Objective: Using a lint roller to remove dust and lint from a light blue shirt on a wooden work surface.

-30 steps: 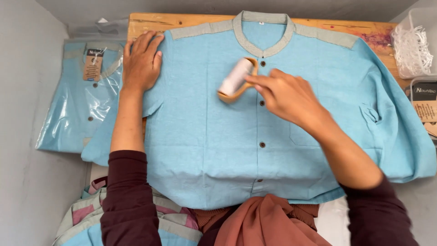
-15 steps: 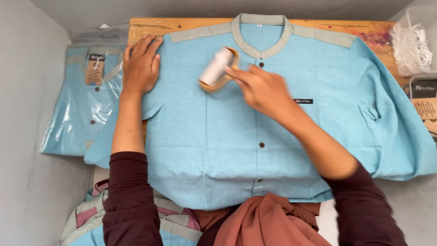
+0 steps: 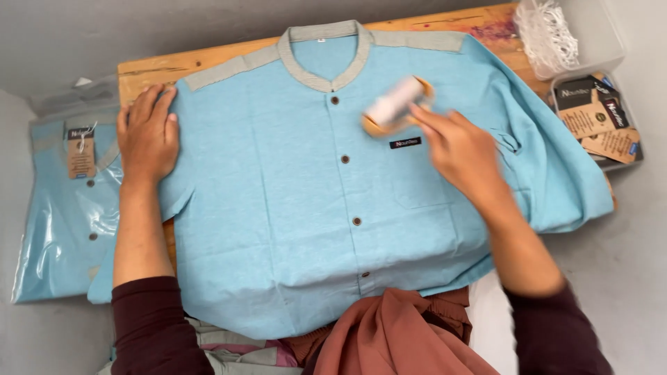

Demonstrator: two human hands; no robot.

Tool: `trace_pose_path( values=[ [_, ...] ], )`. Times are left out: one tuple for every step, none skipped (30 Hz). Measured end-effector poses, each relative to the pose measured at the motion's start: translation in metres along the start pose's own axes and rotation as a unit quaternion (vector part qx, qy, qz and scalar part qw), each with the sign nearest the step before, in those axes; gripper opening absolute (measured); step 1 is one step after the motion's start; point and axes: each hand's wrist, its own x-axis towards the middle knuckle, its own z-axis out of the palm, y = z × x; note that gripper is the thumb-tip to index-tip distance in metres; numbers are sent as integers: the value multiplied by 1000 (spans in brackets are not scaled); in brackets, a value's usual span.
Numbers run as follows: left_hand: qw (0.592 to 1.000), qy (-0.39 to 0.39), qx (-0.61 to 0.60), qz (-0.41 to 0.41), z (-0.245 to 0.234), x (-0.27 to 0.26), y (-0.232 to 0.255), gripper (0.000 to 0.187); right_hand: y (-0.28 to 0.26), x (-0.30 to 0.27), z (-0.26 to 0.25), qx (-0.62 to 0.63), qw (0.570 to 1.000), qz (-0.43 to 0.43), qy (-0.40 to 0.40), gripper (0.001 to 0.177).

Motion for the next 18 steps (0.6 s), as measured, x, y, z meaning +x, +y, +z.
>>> trace_pose_path(
  values=[
    [1000,-8,-5,-11,-2,-3,0,47,-9,25,16,29,999,-19,16,39],
    [1000,-9,-6,-9,-2,-4,1,47,-15,41,23,29,999,-17,17,39],
    [1000,-5,-5,-10,-3,-4,2,47,-22,57,30,51,998,-22,12,40],
    [1000,-1,-5,-11,-3,-3,2,47,-29,72,38,74,997,-27,8,41],
    [1000,-2,-4,-9,-4,-2,3,47,-26,66,33,75,997,-25,8,41],
    [1000,-11,-8,-17,-6,-2,3,47,-23,60,29,70,997,-28,-4,41],
    [999,-19,-14,-26,-5,-1,4,48,-19,53,25,64,997,-31,-17,42],
    [999,-21,-16,-24,-6,-3,3,48,-10,28,15,63,997,-28,-17,42],
    [999,-24,-13,-21,-5,-3,3,49,-1,5,3,55,998,-32,-23,41],
    [999,-27,-11,-19,-5,-2,2,50,9,-18,-8,46,998,-36,-29,41],
    [999,-29,-14,-19,-5,-2,2,50,15,-43,-29,44,998,-34,-31,41],
    [999,-30,-9,-16,-4,-2,1,50,21,-68,-49,36,997,-8,-72,43],
    [999,-31,-4,-12,-4,-2,1,50,27,-94,-70,30,993,19,-113,45],
    [999,-33,-6,-11,-3,-3,2,50,34,-106,-81,28,993,22,-114,45],
    [1000,-25,-2,-1,-3,-3,2,50,40,-120,-93,-44,987,64,-142,44],
    [1000,-18,1,8,-4,-3,2,50,46,-134,-106,-115,973,106,-168,44],
    [1000,-19,0,11,-3,-3,3,50,46,-124,-100,-115,973,110,-168,44],
    [1000,-21,-1,9,-3,-3,4,50,46,-115,-95,-113,978,98,-148,44]
  ],
)
